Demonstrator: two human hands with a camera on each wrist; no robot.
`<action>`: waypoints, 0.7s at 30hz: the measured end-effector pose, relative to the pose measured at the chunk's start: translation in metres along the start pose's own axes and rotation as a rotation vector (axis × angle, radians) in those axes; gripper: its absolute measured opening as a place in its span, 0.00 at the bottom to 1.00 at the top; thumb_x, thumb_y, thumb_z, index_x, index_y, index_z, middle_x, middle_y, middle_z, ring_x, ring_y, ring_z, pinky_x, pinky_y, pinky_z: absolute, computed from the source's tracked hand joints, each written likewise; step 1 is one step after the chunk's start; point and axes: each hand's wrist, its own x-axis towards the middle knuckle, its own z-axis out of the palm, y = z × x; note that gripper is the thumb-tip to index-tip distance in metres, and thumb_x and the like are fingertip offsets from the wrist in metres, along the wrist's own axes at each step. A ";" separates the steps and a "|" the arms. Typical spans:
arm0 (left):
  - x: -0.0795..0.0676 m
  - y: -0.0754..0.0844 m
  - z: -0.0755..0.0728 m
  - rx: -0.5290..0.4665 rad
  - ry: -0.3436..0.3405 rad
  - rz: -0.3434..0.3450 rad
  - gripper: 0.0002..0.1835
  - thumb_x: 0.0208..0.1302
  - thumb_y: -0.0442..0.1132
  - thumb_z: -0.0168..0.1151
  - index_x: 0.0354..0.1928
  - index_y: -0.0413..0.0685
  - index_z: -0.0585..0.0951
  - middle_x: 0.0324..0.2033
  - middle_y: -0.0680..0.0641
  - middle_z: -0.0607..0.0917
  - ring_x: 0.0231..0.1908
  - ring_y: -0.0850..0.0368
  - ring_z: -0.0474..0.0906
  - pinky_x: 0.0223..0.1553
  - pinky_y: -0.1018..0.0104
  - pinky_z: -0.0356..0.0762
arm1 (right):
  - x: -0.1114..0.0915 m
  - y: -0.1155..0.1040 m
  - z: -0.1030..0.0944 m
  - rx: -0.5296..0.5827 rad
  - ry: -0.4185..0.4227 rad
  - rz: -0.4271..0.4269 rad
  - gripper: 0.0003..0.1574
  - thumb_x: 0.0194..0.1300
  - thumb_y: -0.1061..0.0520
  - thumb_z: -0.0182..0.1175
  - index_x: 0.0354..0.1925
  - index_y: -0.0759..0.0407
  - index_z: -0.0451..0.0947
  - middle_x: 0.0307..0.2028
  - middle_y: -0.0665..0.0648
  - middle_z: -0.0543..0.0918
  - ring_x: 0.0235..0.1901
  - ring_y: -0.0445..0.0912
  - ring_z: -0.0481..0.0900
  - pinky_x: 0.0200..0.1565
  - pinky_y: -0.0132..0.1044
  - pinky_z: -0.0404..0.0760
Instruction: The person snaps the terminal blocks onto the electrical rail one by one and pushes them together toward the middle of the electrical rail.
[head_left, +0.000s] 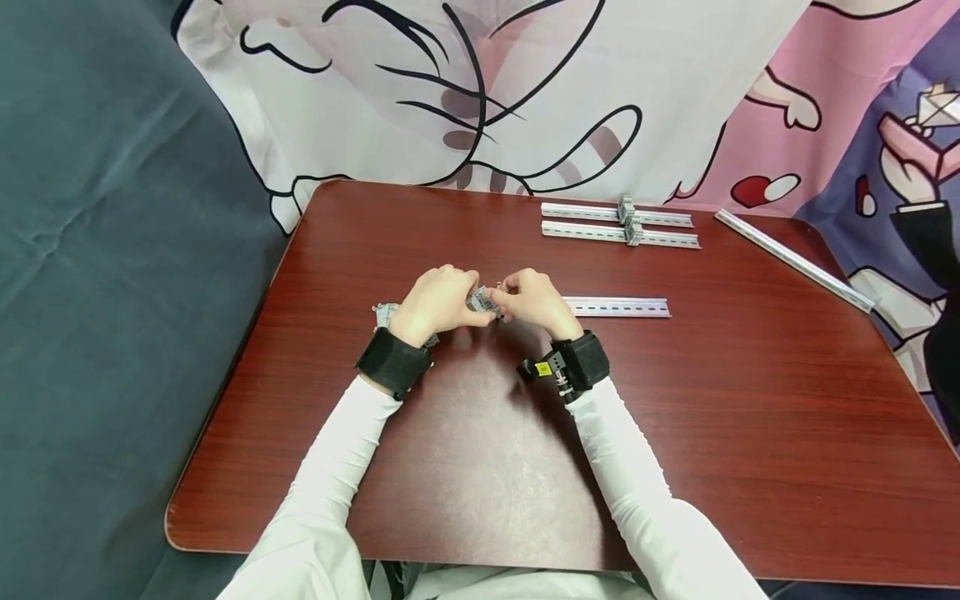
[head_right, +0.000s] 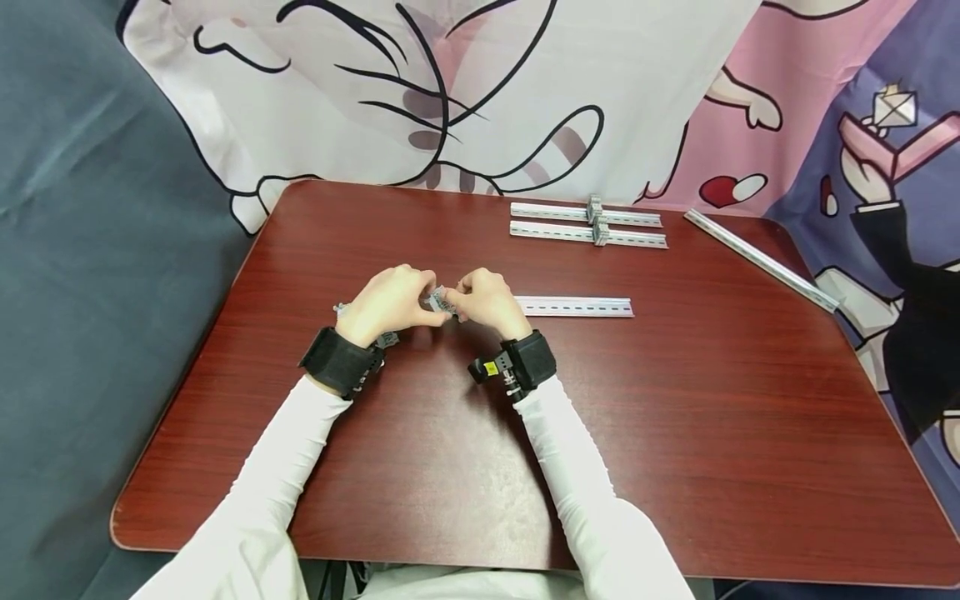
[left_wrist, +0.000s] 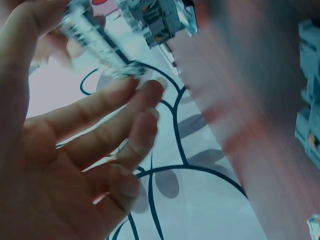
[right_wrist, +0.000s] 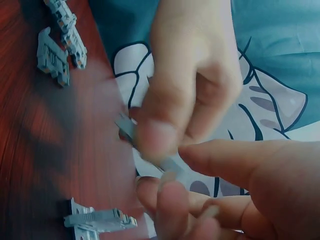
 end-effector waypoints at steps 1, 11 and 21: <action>0.000 0.001 0.001 0.004 0.029 0.014 0.21 0.53 0.57 0.67 0.31 0.44 0.78 0.18 0.48 0.77 0.23 0.53 0.75 0.25 0.65 0.70 | 0.000 -0.001 0.000 0.003 -0.003 -0.002 0.17 0.66 0.52 0.60 0.25 0.60 0.82 0.17 0.52 0.79 0.30 0.58 0.82 0.29 0.31 0.68; 0.003 0.006 0.005 0.029 -0.027 0.005 0.18 0.56 0.51 0.70 0.41 0.44 0.84 0.31 0.47 0.87 0.33 0.50 0.83 0.36 0.57 0.78 | -0.004 0.012 -0.019 -0.053 0.189 0.053 0.08 0.59 0.56 0.62 0.27 0.58 0.79 0.20 0.52 0.81 0.23 0.45 0.80 0.26 0.33 0.71; 0.002 0.018 0.024 0.056 -0.277 -0.004 0.09 0.62 0.45 0.63 0.33 0.47 0.80 0.29 0.47 0.83 0.40 0.47 0.81 0.40 0.54 0.76 | -0.002 0.020 -0.015 -0.049 0.131 0.135 0.14 0.63 0.58 0.63 0.22 0.58 0.72 0.23 0.58 0.85 0.23 0.47 0.87 0.40 0.42 0.83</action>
